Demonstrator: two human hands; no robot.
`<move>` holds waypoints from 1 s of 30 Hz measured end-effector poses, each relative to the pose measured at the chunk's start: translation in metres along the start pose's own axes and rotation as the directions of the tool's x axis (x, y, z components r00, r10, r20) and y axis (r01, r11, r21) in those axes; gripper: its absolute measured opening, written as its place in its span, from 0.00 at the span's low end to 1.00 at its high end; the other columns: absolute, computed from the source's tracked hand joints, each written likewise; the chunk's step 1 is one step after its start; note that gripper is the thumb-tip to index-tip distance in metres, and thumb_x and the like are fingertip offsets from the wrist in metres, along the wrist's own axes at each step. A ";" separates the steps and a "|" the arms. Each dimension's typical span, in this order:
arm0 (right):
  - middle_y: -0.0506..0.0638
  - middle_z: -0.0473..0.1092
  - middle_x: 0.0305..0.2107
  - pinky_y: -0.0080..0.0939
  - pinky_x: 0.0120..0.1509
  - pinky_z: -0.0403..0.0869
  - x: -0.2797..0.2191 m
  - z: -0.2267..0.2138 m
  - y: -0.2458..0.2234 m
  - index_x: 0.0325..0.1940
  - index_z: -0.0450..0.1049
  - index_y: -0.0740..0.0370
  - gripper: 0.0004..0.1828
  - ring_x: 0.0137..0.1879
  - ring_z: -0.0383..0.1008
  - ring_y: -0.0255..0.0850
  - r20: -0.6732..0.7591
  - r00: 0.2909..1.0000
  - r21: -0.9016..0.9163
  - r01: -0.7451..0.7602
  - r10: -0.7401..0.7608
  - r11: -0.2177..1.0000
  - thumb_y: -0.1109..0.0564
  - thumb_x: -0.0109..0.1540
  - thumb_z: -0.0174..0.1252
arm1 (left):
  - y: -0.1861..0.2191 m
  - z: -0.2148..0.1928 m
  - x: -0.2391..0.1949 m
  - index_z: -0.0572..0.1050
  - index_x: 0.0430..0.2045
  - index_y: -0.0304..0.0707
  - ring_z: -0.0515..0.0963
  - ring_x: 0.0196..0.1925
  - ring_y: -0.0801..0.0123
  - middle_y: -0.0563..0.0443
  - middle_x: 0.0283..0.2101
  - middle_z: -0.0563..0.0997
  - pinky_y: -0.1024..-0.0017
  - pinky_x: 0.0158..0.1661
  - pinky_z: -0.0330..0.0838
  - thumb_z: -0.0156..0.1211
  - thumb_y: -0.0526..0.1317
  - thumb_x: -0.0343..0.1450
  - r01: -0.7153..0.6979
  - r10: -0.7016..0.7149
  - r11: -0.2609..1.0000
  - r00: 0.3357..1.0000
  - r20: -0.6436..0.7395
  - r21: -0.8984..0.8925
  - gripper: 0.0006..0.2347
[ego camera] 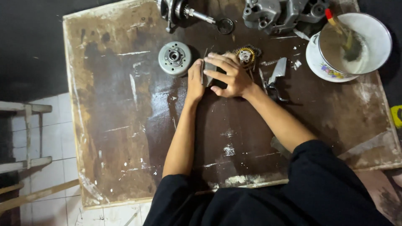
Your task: The recorder is cleaning and inspecting various motorcycle engine components on a workbench.
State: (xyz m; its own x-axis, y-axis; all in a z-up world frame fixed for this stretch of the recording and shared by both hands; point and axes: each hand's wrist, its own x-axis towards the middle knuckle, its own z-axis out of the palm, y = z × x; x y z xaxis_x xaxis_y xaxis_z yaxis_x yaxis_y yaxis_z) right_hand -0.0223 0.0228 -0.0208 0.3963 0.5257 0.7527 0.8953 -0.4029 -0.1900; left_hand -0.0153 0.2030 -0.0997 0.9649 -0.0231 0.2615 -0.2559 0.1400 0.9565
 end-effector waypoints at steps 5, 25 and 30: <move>0.60 0.71 0.59 0.55 0.70 0.62 0.001 0.000 -0.005 0.61 0.74 0.65 0.27 0.63 0.69 0.55 0.028 0.965 -0.070 -0.257 0.260 0.964 0.44 0.65 0.57 | 0.049 0.003 -0.001 0.71 0.35 0.33 0.67 0.25 0.73 0.50 0.27 0.71 0.74 0.28 0.63 0.34 0.44 0.82 0.033 -0.029 0.990 0.999 0.033 -0.140 0.16; 0.64 0.70 0.56 0.56 0.67 0.67 0.001 0.012 0.003 0.60 0.71 0.73 0.24 0.60 0.70 0.57 -0.050 0.908 -0.037 -0.417 0.415 0.908 0.63 0.60 0.60 | 0.048 -0.009 0.003 0.71 0.52 0.29 0.73 0.23 0.72 0.47 0.33 0.79 0.76 0.25 0.67 0.42 0.41 0.78 0.402 -0.290 0.727 0.915 0.282 -0.556 0.15; 0.64 0.69 0.58 0.57 0.69 0.68 0.017 -0.003 -0.013 0.58 0.75 0.65 0.21 0.63 0.70 0.57 -0.136 0.982 -0.057 -0.139 0.130 0.989 0.67 0.60 0.58 | 0.041 -0.008 -0.001 0.68 0.57 0.33 0.68 0.21 0.74 0.50 0.31 0.75 0.75 0.24 0.64 0.47 0.42 0.81 0.365 -0.203 0.721 0.924 0.324 -0.589 0.14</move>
State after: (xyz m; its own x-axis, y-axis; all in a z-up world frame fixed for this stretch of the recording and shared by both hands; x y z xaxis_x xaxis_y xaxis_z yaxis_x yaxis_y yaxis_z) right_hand -0.0278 0.0350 -0.0038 0.4780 0.3621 0.8002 0.8187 -0.5136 -0.2567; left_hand -0.0265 0.2171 -0.0613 0.9246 -0.3705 0.0890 0.2023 0.6752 0.7093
